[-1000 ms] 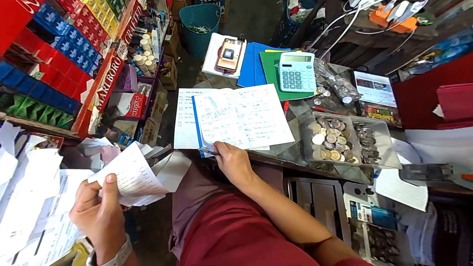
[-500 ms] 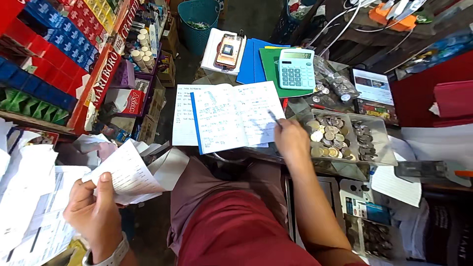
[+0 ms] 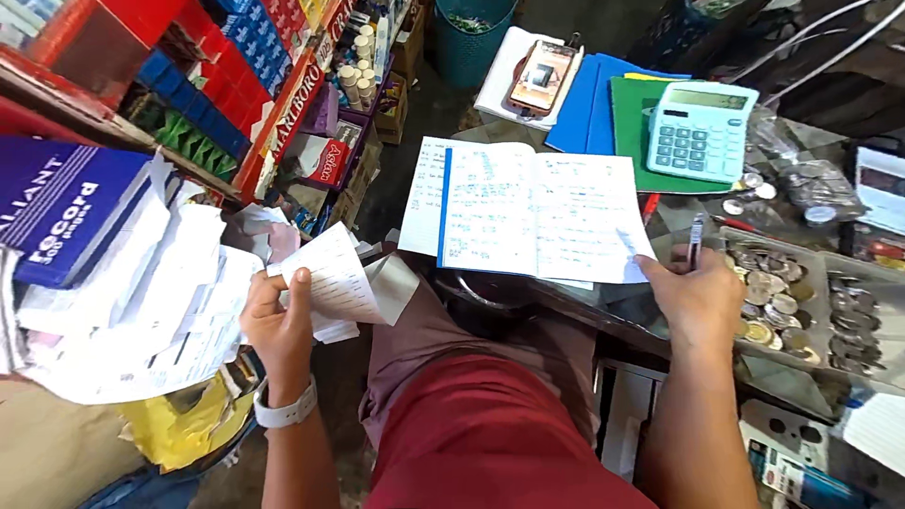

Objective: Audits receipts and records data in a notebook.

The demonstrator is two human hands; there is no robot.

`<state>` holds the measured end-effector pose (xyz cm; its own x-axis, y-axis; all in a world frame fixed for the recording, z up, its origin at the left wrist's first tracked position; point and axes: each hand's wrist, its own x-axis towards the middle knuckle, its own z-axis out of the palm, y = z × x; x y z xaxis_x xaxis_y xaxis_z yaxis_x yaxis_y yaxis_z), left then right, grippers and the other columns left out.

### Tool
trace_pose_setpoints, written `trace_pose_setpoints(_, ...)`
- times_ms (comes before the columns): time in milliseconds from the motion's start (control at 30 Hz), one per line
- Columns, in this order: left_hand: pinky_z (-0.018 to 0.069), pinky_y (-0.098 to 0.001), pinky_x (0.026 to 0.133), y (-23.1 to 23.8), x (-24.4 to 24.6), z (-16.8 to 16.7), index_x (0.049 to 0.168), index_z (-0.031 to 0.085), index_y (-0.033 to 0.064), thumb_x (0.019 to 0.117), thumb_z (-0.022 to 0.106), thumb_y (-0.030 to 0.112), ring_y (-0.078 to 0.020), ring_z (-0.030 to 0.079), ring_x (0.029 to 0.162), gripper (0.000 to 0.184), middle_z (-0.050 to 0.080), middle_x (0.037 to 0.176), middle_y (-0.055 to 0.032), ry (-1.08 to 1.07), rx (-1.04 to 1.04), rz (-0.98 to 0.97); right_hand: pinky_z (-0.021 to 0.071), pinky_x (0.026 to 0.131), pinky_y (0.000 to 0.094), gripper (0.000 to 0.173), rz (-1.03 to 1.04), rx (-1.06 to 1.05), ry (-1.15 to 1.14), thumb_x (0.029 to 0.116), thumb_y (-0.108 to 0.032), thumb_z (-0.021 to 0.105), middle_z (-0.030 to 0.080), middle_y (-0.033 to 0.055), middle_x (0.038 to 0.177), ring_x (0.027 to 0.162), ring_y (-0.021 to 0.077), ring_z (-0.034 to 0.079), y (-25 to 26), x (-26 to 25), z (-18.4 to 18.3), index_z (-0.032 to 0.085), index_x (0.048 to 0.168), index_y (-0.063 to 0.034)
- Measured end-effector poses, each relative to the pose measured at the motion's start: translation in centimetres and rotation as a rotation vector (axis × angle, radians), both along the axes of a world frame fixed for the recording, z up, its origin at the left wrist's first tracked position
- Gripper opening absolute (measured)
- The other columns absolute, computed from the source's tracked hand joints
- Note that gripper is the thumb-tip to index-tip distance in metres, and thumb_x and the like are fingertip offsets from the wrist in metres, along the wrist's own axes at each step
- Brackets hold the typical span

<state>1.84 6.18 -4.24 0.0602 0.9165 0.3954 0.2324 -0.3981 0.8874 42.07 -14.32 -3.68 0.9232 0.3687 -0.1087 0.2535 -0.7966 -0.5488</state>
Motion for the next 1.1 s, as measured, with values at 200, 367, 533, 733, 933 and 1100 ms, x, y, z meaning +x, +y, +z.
trace_pose_setpoints(200,0.0516,-0.015,0.069,0.1,0.0,-0.1,0.082,0.068,0.016,0.0967,0.064,0.018,0.003,0.059,0.078,0.016,0.061,0.087,0.0132,-0.003,-0.007,-0.001,0.0449,0.084,0.0523,0.031,-0.048,0.015,-0.054,0.0978,-0.025,0.069,0.066,0.0215,0.098,0.09,0.0303,0.06,0.5,-0.7,0.4,0.068,0.111,0.0036)
trace_pose_setpoints(367,0.0515,-0.0151,0.069,0.2,0.0,0.0,0.081,0.068,0.0162,0.097,0.063,0.019,0.0026,0.059,0.078,0.016,0.06,0.087,0.0129,0.003,0.0,-0.015,0.0473,0.085,0.05,0.047,-0.067,0.088,-0.052,0.0958,-0.031,0.073,0.068,0.0213,0.102,0.089,0.0283,0.062,0.3,-0.6,0.2,0.063,0.128,0.0029)
trace_pose_setpoints(533,0.0506,-0.0162,0.07,0.3,0.0,-0.1,0.08,0.067,0.0173,0.0975,0.064,0.022,0.0017,0.058,0.08,0.018,0.059,0.087,0.0127,0.015,0.007,-0.021,0.0478,0.082,0.0445,0.042,-0.088,0.16,0.088,0.0915,-0.023,0.078,0.068,0.0172,0.101,0.085,0.0209,0.059,-0.1,0.4,-0.8,0.067,0.124,0.0008)
trace_pose_setpoints(733,0.0513,-0.0158,0.068,0.3,0.2,0.1,0.081,0.067,0.0178,0.0974,0.064,0.021,0.0019,0.059,0.077,0.017,0.06,0.086,0.0131,-0.001,0.004,-0.029,0.0431,0.077,0.044,0.032,-0.078,0.095,-0.028,0.097,-0.029,0.072,0.062,0.0132,0.088,0.08,0.0193,0.054,0.4,-0.5,0.0,0.068,0.102,0.0027)
trace_pose_setpoints(933,0.0516,-0.0158,0.07,0.4,0.1,0.1,0.083,0.068,0.0168,0.0975,0.064,0.021,0.0021,0.06,0.079,0.016,0.061,0.087,0.0132,0.0,0.014,-0.042,0.0428,0.075,0.0429,0.036,-0.049,0.037,-0.116,0.1018,-0.031,0.065,0.062,0.0152,0.083,0.076,0.0202,0.054,0.8,-1.2,0.4,0.069,0.099,0.0049)
trace_pose_setpoints(1100,0.0508,-0.0147,0.068,0.5,0.1,0.1,0.08,0.066,0.0166,0.0972,0.063,0.019,0.0034,0.058,0.075,0.017,0.059,0.084,0.0138,0.008,0.022,-0.03,0.0413,0.071,0.0406,0.038,-0.035,0.022,-0.16,0.1031,-0.031,0.063,0.058,0.0128,0.077,0.072,0.0186,0.051,0.7,-1.1,0.2,0.068,0.094,0.0057)
